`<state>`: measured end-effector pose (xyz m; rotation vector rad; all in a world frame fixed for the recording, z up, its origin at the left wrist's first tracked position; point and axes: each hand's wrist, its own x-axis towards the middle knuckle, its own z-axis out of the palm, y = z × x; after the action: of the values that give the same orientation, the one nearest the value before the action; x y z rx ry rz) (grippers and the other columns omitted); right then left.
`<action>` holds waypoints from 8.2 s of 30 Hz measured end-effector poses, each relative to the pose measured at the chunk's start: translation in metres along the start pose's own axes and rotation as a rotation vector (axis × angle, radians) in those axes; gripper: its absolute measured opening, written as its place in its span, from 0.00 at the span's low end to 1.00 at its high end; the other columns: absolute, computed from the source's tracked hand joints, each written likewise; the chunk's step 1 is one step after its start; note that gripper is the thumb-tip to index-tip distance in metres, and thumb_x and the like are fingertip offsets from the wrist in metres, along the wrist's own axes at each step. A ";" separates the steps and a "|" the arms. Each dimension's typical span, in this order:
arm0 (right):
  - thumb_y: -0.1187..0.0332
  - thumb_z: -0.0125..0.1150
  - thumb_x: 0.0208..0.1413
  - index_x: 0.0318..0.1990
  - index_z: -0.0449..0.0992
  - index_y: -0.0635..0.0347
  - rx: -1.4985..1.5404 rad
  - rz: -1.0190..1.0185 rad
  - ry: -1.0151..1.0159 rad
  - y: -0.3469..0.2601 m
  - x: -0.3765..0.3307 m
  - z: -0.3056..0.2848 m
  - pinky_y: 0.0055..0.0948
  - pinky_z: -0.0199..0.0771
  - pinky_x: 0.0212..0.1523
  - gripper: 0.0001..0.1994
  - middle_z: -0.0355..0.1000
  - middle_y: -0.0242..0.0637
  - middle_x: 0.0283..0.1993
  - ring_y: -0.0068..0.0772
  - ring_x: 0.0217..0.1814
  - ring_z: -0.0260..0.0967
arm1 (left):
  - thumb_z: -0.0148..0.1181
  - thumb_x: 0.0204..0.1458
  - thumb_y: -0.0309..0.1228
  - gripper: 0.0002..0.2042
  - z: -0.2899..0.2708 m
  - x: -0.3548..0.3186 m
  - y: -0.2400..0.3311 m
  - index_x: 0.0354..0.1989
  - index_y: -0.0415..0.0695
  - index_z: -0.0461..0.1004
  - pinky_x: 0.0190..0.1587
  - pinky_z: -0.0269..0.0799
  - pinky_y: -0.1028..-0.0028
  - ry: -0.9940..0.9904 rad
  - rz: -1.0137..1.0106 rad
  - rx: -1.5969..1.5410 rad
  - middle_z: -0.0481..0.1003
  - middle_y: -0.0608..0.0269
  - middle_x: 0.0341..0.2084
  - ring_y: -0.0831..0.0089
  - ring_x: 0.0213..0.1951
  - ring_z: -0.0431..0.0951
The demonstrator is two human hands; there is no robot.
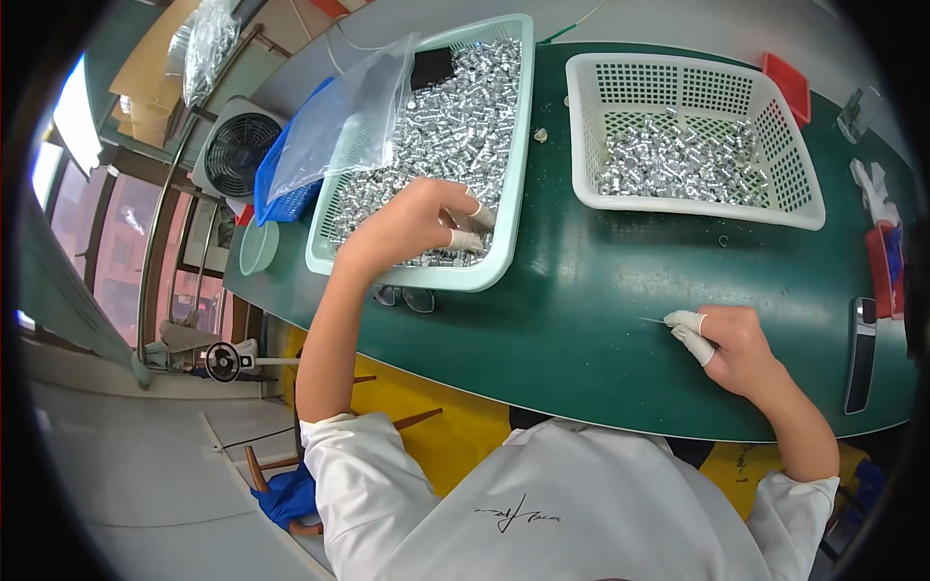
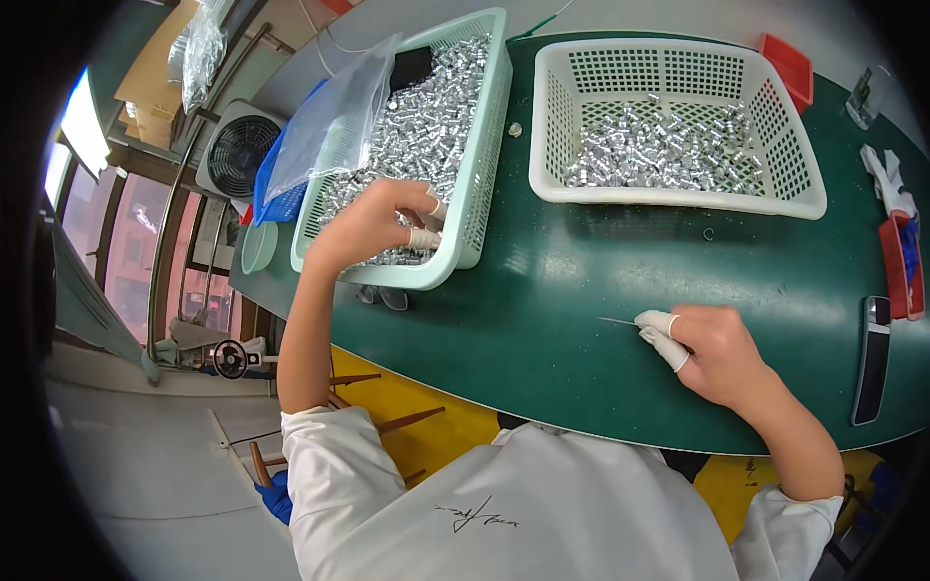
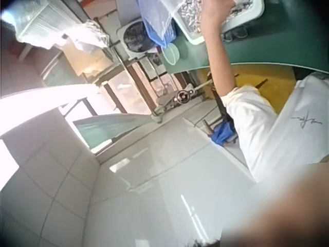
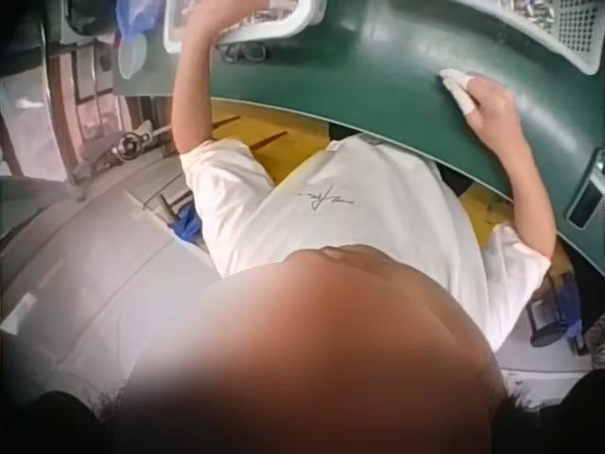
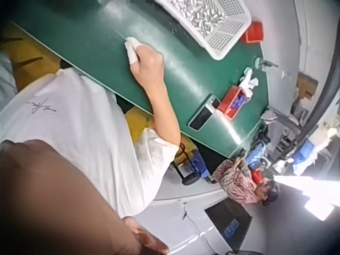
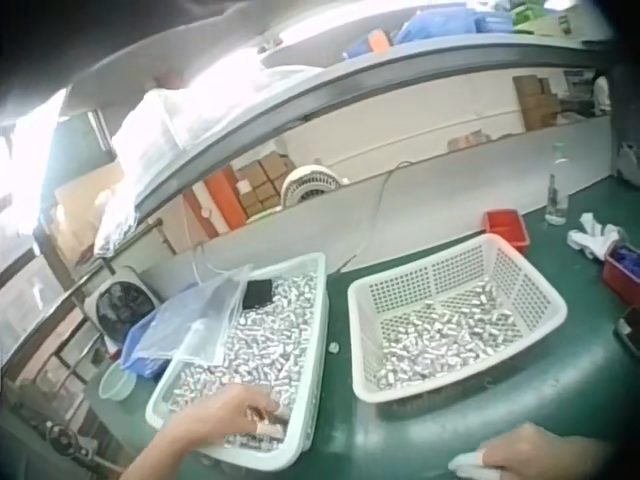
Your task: The recorder is inspecting small metal screws by threading them onto a thin metal rod at a workstation.
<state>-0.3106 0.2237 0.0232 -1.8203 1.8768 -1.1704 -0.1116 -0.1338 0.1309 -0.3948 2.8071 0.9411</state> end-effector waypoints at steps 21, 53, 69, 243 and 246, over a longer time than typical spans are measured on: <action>0.83 0.61 0.54 0.49 0.84 0.61 0.041 0.075 0.147 0.019 -0.003 -0.003 0.39 0.70 0.28 0.16 0.74 0.44 0.27 0.44 0.26 0.71 | 0.71 0.39 0.13 0.11 0.003 -0.007 0.018 0.33 0.35 0.80 0.39 0.80 0.72 0.616 0.269 0.161 0.81 0.59 0.29 0.72 0.32 0.82; 0.83 0.72 0.45 0.44 0.86 0.60 0.134 -0.011 0.311 0.018 -0.005 0.007 0.24 0.63 0.17 0.16 0.74 0.33 0.21 0.26 0.16 0.68 | 0.73 0.50 0.23 0.19 0.197 0.033 0.056 0.49 0.47 0.75 0.36 0.73 0.71 0.008 0.021 -1.501 0.76 0.56 0.45 0.69 0.37 0.77; 0.81 0.72 0.39 0.43 0.87 0.61 -0.136 -0.106 0.223 0.018 -0.012 -0.002 0.23 0.61 0.16 0.18 0.75 0.33 0.24 0.25 0.18 0.68 | 0.67 0.56 0.18 0.17 0.197 0.037 0.046 0.54 0.30 0.77 0.41 0.82 0.64 -0.008 0.289 -1.503 0.78 0.36 0.48 0.58 0.40 0.83; 0.84 0.70 0.45 0.41 0.84 0.61 -0.049 -0.132 0.263 0.015 -0.013 0.002 0.28 0.68 0.20 0.14 0.77 0.35 0.25 0.31 0.21 0.73 | 0.72 0.44 0.12 0.15 0.192 0.035 0.070 0.42 0.30 0.81 0.45 0.78 0.73 0.254 0.392 -0.632 0.82 0.56 0.37 0.70 0.38 0.81; 0.84 0.70 0.47 0.42 0.83 0.61 -0.014 -0.132 0.294 0.018 -0.012 0.002 0.27 0.68 0.19 0.13 0.77 0.35 0.25 0.31 0.20 0.73 | 0.72 0.44 0.13 0.14 0.189 0.039 0.065 0.40 0.30 0.81 0.43 0.78 0.72 0.276 0.409 -0.601 0.82 0.55 0.36 0.70 0.36 0.81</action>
<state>-0.3200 0.2324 0.0055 -1.8906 1.9421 -1.5487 -0.1564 0.0236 0.0102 0.0005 2.8394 1.9683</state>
